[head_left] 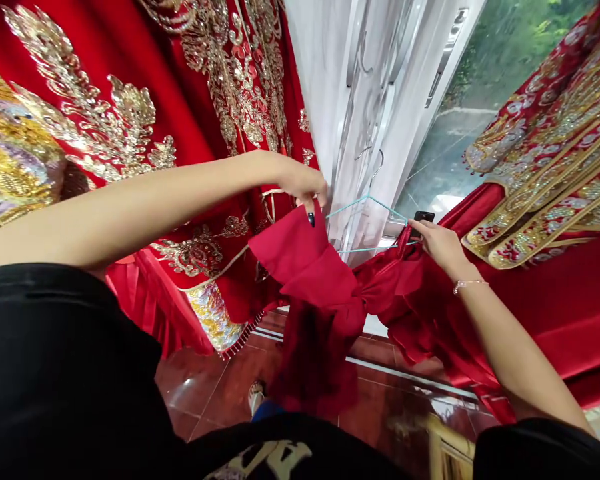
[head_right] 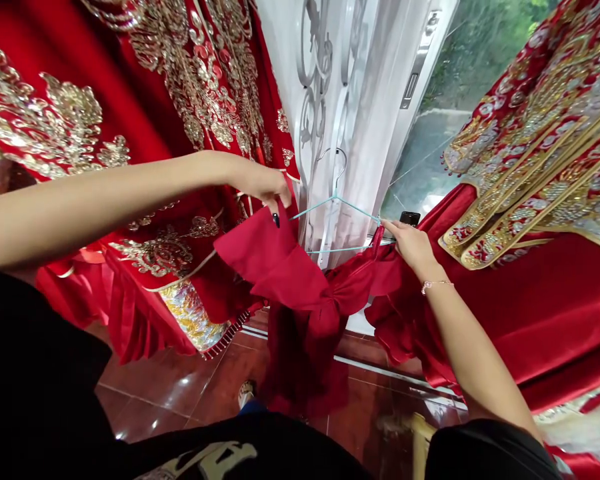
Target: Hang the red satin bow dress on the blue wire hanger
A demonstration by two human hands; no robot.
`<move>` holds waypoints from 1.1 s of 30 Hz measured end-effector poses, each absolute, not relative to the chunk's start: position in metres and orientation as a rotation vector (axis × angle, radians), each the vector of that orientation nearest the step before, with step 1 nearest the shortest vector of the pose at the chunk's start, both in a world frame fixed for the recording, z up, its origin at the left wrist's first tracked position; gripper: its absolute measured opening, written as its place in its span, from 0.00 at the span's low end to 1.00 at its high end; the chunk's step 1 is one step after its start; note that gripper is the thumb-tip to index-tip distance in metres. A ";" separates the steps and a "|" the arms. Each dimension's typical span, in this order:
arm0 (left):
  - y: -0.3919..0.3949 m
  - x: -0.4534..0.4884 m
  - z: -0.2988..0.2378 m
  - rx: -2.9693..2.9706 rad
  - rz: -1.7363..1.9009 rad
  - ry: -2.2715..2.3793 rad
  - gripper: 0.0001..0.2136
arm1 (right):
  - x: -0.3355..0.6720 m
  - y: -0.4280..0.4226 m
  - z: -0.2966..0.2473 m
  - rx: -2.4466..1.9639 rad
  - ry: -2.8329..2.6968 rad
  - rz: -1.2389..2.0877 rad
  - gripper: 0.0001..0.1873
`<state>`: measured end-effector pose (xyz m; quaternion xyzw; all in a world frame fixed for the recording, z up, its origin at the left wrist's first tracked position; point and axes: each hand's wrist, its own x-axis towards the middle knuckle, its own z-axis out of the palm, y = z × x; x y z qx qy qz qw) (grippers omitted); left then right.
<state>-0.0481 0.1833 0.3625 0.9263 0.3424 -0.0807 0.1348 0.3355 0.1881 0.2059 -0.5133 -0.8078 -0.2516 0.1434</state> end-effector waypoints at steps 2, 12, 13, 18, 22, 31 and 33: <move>0.183 -0.035 0.368 2.687 -0.084 1.074 0.07 | 0.335 0.183 0.203 -1.458 -2.333 -0.688 0.33; 0.135 -0.036 0.294 2.769 0.460 1.562 0.22 | 0.342 0.141 0.180 -1.192 -2.168 -0.114 0.32; 0.137 -0.036 0.285 2.758 0.475 1.567 0.23 | 0.347 0.137 0.178 -1.130 -2.110 -0.116 0.32; 0.156 -0.032 0.265 2.760 0.607 1.472 0.23 | 0.369 0.122 0.179 -1.149 -2.267 -0.210 0.27; 0.162 -0.029 0.261 2.720 0.712 1.549 0.22 | 0.371 0.110 0.191 -1.272 -2.548 -0.106 0.30; 0.159 -0.020 0.254 2.720 0.796 1.678 0.23 | 0.368 0.112 0.196 -1.417 -2.744 0.096 0.26; 0.159 -0.021 0.251 2.738 0.842 1.679 0.24 | 0.379 0.119 0.202 -1.399 -2.699 0.182 0.18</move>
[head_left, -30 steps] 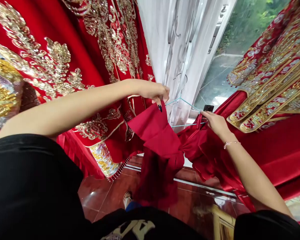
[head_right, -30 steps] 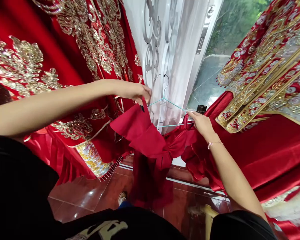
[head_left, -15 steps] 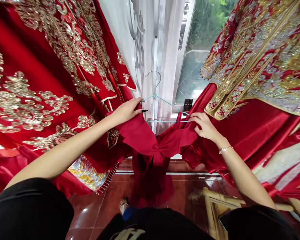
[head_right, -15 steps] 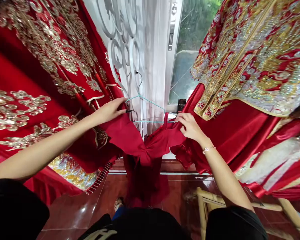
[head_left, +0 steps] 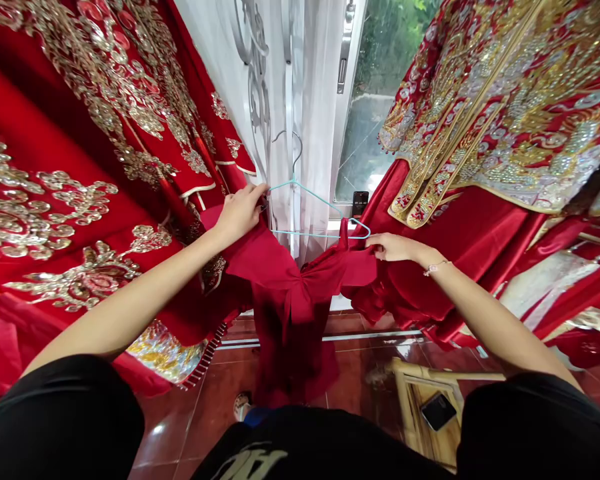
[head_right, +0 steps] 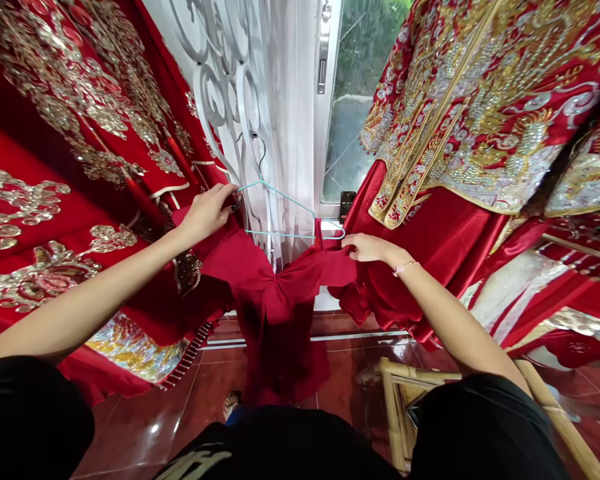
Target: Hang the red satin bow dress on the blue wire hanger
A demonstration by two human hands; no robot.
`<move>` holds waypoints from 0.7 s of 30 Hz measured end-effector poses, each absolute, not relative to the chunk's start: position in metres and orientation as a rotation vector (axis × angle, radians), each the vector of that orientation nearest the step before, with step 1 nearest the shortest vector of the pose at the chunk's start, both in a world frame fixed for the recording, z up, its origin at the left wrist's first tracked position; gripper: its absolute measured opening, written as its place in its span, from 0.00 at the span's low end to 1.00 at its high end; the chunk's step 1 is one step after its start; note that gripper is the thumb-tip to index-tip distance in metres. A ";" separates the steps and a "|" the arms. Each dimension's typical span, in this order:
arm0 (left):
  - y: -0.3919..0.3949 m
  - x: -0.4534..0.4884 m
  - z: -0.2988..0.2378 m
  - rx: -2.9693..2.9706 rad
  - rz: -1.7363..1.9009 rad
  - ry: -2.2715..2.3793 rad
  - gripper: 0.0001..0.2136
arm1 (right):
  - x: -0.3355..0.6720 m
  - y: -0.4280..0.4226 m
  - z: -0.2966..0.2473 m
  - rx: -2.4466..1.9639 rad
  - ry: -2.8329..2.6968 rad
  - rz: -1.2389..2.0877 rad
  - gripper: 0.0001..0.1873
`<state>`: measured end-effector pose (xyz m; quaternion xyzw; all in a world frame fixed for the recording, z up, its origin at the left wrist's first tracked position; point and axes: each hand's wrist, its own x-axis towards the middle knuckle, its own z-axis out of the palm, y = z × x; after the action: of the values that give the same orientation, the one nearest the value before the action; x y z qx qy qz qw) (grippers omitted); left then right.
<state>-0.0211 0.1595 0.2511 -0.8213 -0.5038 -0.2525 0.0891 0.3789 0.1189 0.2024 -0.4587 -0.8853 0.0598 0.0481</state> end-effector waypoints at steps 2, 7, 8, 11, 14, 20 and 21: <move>0.161 -0.021 0.248 -2.442 -0.786 -1.475 0.25 | 0.387 0.122 0.215 -1.326 -2.642 0.152 0.13; 0.166 -0.015 0.241 -2.454 -0.887 -1.414 0.24 | 0.374 0.122 0.259 -1.216 -2.658 -0.339 0.12; 0.167 -0.014 0.240 -2.455 -0.916 -1.399 0.24 | 0.368 0.122 0.266 -1.212 -2.682 -0.398 0.13; 0.169 -0.013 0.238 -2.468 -0.976 -1.357 0.23 | 0.355 0.123 0.279 -1.176 -2.761 -0.450 0.13; 0.167 -0.013 0.238 -2.474 -0.987 -1.363 0.21 | 0.359 0.119 0.282 -1.088 -2.790 -0.400 0.13; 0.160 -0.013 0.237 -2.434 -0.982 -1.451 0.18 | 0.364 0.102 0.290 -0.986 -2.823 -0.217 0.16; 0.159 -0.013 0.237 -2.437 -0.983 -1.454 0.18 | 0.359 0.101 0.294 -1.001 -2.820 -0.243 0.15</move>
<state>-0.0126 0.1594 0.2369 -0.8096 -0.4830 -0.3264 0.0689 0.3587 0.1013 0.2937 -0.3325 -0.9371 -0.0806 0.0696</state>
